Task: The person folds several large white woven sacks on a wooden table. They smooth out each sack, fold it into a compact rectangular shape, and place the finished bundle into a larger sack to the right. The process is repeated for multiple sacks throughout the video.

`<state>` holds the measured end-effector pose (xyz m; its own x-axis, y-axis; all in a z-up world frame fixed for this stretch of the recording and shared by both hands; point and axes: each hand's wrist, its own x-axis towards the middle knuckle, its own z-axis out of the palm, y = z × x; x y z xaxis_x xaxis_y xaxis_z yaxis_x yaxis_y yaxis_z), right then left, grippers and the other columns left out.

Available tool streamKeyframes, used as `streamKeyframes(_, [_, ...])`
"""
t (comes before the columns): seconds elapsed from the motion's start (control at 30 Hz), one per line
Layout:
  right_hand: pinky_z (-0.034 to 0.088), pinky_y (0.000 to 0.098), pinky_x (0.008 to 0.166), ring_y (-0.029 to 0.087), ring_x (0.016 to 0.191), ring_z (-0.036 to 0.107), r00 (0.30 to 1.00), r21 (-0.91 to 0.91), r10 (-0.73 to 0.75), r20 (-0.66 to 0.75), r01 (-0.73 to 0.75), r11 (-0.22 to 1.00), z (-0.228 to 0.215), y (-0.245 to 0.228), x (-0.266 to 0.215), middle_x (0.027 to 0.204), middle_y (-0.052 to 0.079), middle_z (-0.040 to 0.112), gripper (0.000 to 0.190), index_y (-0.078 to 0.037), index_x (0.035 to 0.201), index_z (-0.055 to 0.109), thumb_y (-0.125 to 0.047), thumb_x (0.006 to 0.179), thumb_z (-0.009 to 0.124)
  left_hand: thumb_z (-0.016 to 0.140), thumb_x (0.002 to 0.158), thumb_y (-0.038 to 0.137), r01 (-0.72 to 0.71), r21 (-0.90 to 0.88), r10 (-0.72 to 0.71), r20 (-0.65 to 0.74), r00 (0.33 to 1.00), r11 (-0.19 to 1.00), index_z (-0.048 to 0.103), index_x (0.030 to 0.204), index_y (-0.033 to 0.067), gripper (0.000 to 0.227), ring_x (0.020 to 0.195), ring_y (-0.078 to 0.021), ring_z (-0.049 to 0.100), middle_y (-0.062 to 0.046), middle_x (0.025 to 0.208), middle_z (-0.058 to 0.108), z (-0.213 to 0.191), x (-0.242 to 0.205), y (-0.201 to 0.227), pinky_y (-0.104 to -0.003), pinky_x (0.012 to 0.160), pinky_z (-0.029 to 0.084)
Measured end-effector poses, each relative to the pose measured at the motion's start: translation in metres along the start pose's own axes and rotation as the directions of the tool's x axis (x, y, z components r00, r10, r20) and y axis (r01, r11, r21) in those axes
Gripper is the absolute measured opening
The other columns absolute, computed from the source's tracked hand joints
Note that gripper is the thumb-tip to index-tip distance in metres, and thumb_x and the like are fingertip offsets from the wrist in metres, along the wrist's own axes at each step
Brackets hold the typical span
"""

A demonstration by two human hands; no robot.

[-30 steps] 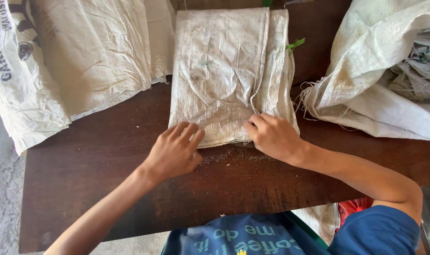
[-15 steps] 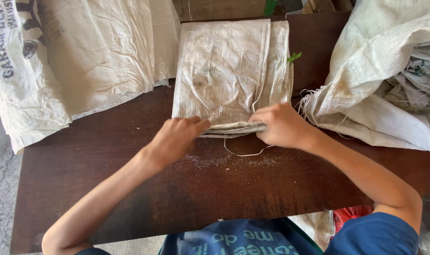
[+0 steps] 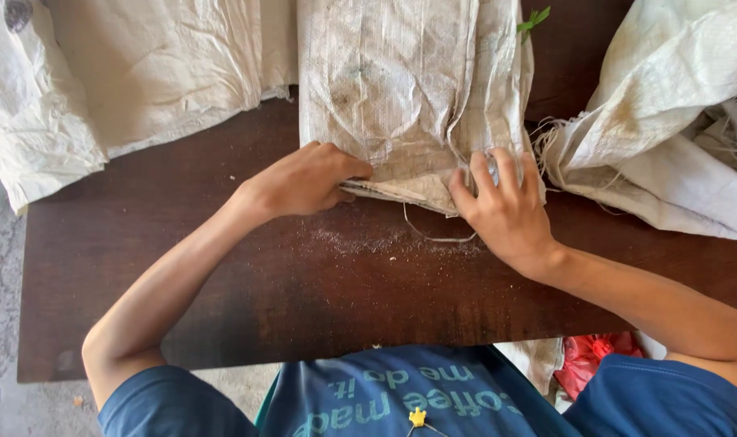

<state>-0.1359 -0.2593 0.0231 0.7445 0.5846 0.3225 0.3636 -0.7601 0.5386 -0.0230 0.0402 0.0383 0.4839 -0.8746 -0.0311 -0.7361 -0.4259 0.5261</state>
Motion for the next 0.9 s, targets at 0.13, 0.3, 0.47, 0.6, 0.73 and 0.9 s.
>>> streamKeyframes(0.13, [0.062,0.0399,0.082,0.029,0.101,0.068,0.994,0.098,-0.084,0.065,0.078,0.992,0.007,0.01,0.003,0.105,0.017,0.07,0.024,-0.005,0.114,0.073,-0.003,0.09,0.071,0.066,0.08,-0.012,-0.008,0.053,0.008,-0.002,1.0,0.999,0.066,0.126,0.0015,0.048,0.099,-0.0289,0.074,-0.015,0.12,0.072,0.006,-0.001,0.0,-0.036,0.083,0.063])
streamKeyframes(0.3, [0.058,0.0252,0.053,0.025,0.071,0.068,0.951,0.498,-0.152,0.27,-0.003,0.867,0.018,0.042,0.026,0.083,0.016,0.068,0.025,-0.001,0.106,0.074,0.012,0.088,0.064,0.057,0.081,-0.02,0.119,0.228,-0.141,0.08,0.987,0.966,0.06,0.13,0.0034,0.055,0.082,-0.0233,0.073,-0.014,0.111,0.071,0.01,-0.013,0.024,-0.029,0.068,0.065])
streamKeyframes(0.47, [0.042,0.0303,0.037,0.021,0.04,0.05,0.726,0.61,-0.248,0.641,-0.286,0.739,0.043,0.074,0.06,0.057,0.012,0.058,0.049,-0.002,0.119,0.067,0.014,0.075,0.052,0.069,0.086,-0.003,0.096,0.694,0.102,-0.239,0.966,0.714,0.047,0.15,0.0037,0.069,0.085,-0.0178,0.066,-0.013,0.114,0.064,0.031,-0.03,0.036,-0.025,0.061,0.061])
streamKeyframes(0.6, [0.031,0.0274,0.04,0.015,0.045,0.035,0.662,0.594,-0.256,0.704,-0.352,0.724,0.074,0.094,0.069,0.056,0.008,0.041,0.013,0.01,0.076,0.061,0.014,0.068,0.052,0.069,0.089,-0.001,0.176,0.775,0.2,-0.363,0.91,0.607,0.043,0.155,0.0132,0.072,0.098,-0.0214,0.064,-0.013,0.121,0.059,0.046,-0.034,0.041,-0.029,0.072,0.062])
streamKeyframes(0.73, [0.029,0.0317,0.035,0.016,0.039,0.038,0.59,0.619,-0.295,0.752,-0.476,0.625,0.063,0.097,0.079,0.048,0.005,0.04,0.016,-0.003,0.064,0.056,0.012,0.067,0.051,0.072,0.09,0.009,0.375,0.799,0.155,-0.493,0.856,0.47,0.036,0.16,0.0118,0.078,0.115,-0.0281,0.062,-0.016,0.135,0.057,0.061,-0.031,0.041,-0.038,0.088,0.058])
streamKeyframes(0.9, [0.029,0.0332,0.036,0.017,0.04,0.038,0.592,0.639,-0.326,0.738,-0.455,0.621,0.077,0.099,0.079,0.051,0.005,0.038,0.014,0.006,0.062,0.056,0.017,0.068,0.051,0.073,0.084,0.016,0.477,0.812,0.102,-0.534,0.839,0.336,0.037,0.159,0.0069,0.084,0.123,-0.027,0.06,-0.015,0.139,0.055,0.06,-0.014,0.033,-0.047,0.099,0.057])
